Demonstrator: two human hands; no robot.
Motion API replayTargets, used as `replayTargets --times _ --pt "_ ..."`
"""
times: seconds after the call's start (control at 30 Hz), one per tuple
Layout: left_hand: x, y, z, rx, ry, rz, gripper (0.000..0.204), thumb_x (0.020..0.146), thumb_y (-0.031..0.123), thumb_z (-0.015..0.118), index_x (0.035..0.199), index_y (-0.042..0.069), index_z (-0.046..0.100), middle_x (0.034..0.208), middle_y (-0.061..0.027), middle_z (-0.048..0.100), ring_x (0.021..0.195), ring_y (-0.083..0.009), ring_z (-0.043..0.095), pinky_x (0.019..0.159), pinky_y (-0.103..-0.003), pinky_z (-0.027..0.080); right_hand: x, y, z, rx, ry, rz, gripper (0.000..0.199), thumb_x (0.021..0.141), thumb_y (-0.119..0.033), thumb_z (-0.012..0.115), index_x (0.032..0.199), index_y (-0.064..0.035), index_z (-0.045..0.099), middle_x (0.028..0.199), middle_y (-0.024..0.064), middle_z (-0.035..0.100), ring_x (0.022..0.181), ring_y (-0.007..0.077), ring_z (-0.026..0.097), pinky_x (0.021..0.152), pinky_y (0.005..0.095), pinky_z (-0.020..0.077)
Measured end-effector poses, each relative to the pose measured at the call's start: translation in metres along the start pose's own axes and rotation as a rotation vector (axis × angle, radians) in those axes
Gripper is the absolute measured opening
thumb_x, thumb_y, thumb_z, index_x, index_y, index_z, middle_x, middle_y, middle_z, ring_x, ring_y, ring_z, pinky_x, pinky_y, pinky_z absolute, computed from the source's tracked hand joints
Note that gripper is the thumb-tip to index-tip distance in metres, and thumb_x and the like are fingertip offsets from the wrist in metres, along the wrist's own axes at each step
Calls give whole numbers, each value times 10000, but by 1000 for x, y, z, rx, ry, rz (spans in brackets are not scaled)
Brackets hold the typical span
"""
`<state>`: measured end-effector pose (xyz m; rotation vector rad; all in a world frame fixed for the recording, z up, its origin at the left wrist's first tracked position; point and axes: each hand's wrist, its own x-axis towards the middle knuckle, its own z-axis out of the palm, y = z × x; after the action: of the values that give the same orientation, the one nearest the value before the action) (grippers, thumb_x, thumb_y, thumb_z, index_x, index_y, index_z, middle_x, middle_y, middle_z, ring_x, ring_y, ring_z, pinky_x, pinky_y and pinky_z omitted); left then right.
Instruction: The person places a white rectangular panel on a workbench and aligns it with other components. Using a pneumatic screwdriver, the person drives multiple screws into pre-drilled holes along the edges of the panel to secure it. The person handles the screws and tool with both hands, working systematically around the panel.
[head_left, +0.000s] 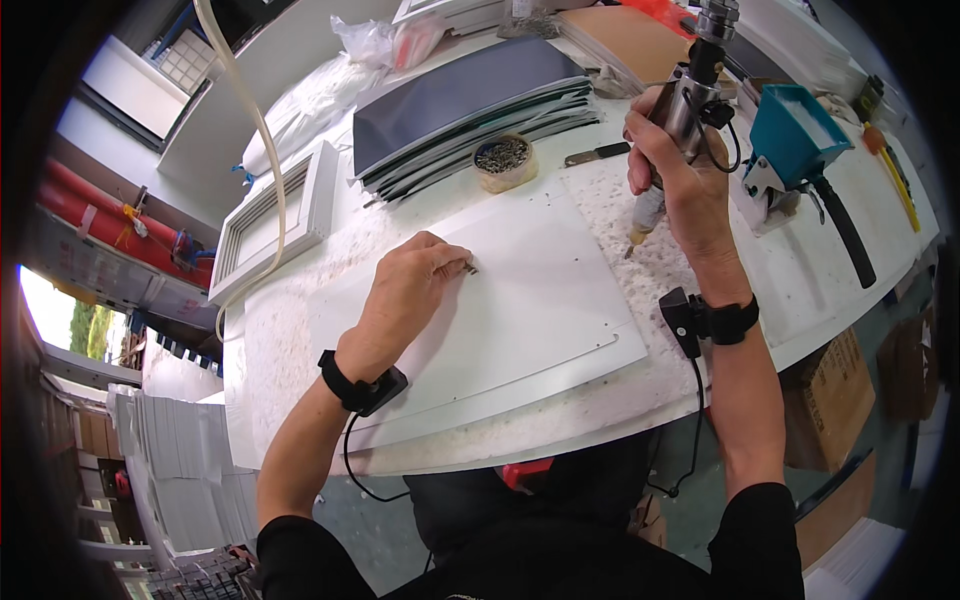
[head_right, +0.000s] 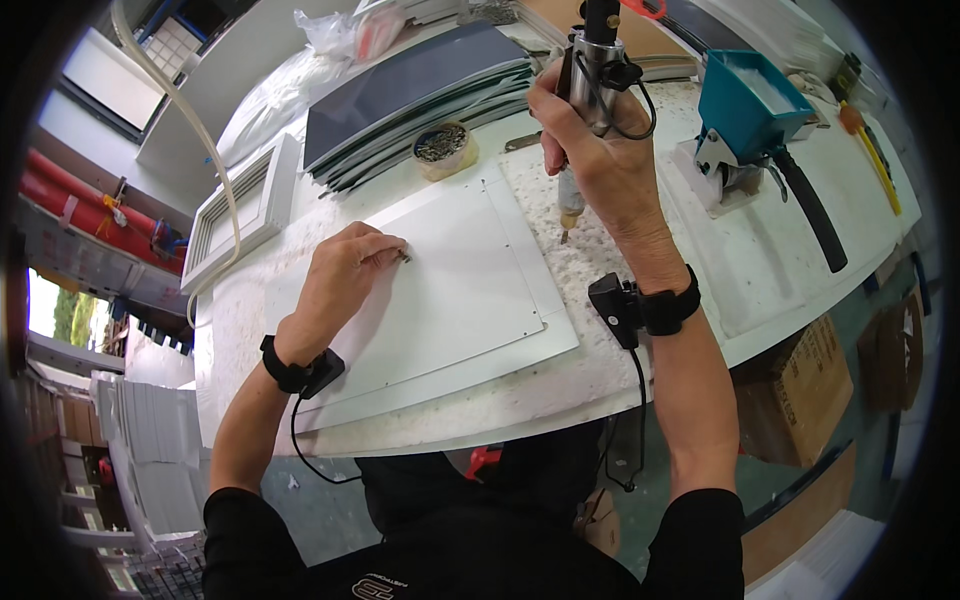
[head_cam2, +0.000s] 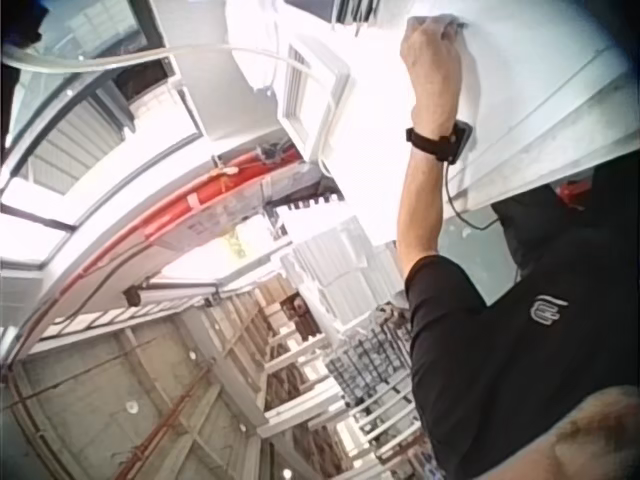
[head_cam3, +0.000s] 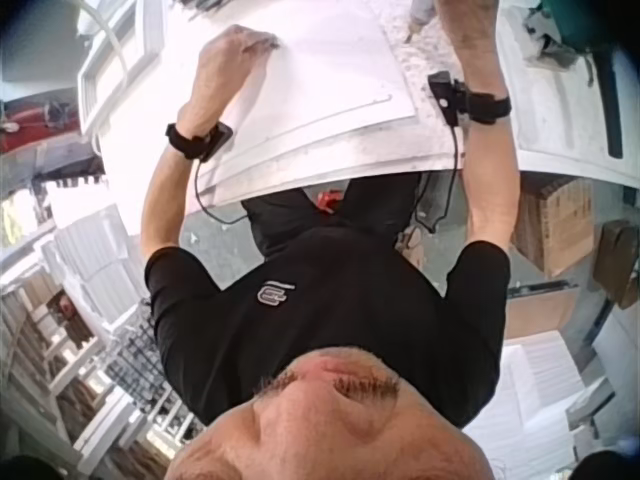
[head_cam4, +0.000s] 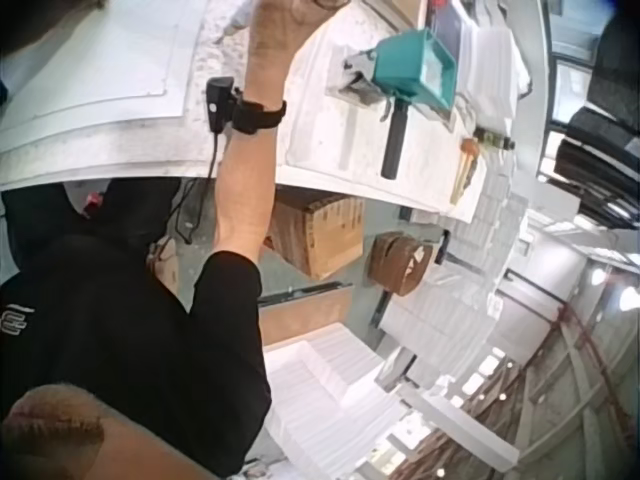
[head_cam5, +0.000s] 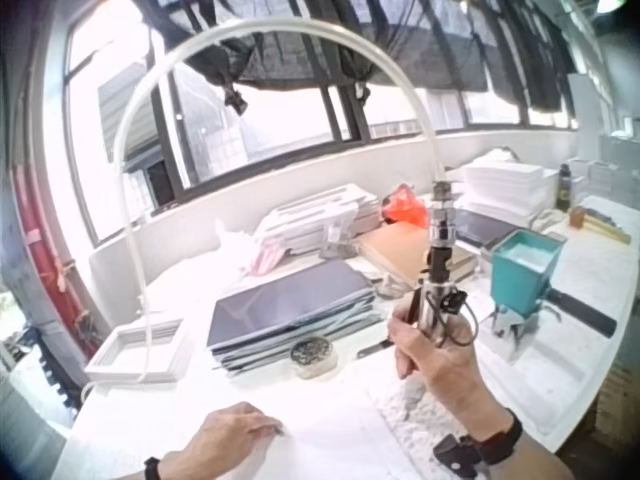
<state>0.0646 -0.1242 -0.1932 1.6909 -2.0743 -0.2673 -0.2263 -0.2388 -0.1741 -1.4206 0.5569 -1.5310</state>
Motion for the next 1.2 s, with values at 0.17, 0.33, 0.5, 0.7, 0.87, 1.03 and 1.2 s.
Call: replayTargets --times 0.17,0.33,0.5,0.7,0.87,1.03,1.2 --pt "-4 -3 -1 -86 67 -85 126 923 28 705 1035 -9 748 995 -156 746 872 -280 729 800 -340 567 0 0 1 -5 -3 15 170 957 -173 691 1052 -40 644 832 36 607 585 77 551 548 253 452" --pt "-14 -1 -5 -142 85 -208 70 909 39 717 953 -16 715 938 -160 740 821 -253 723 741 -329 557 -1 1 2 -21 20 7 189 966 -210 700 1049 -52 639 866 49 604 601 83 546 557 263 459" --pt "-34 23 -15 -123 74 -184 86 915 40 736 974 -18 711 911 -92 742 776 -146 674 742 -274 543 -1 -6 0 27 75 -33 186 970 -214 707 1022 -50 635 870 54 606 600 92 542 557 275 450" --pt "-77 66 -7 -806 -7 -369 110 970 62 704 1054 -2 676 964 -42 717 887 -111 661 830 -264 542 -17 -65 16 210 61 -62 154 991 -188 639 1057 -64 577 904 54 582 593 77 476 544 272 418" --pt "-92 81 16 -1374 -59 -526 185 1013 104 675 1165 27 604 1048 -65 666 972 -135 670 919 -307 595 -44 -93 54 460 -32 31 160 1070 -194 486 1065 -34 482 904 36 483 540 53 416 468 220 422" --pt "-97 84 29 -1567 -64 -578 237 1029 97 643 1239 49 545 1089 -65 629 1006 -147 655 915 -326 602 -49 -90 61 611 -192 13 185 1081 -207 475 1077 -23 493 921 40 490 520 57 407 441 226 413" --pt "-97 88 30 -1608 -57 -576 214 1020 134 665 1192 88 544 1058 -27 612 954 -106 629 899 -325 601 -51 -88 69 588 -175 40 185 1083 -205 468 1087 -23 497 918 39 491 515 58 399 442 224 410"
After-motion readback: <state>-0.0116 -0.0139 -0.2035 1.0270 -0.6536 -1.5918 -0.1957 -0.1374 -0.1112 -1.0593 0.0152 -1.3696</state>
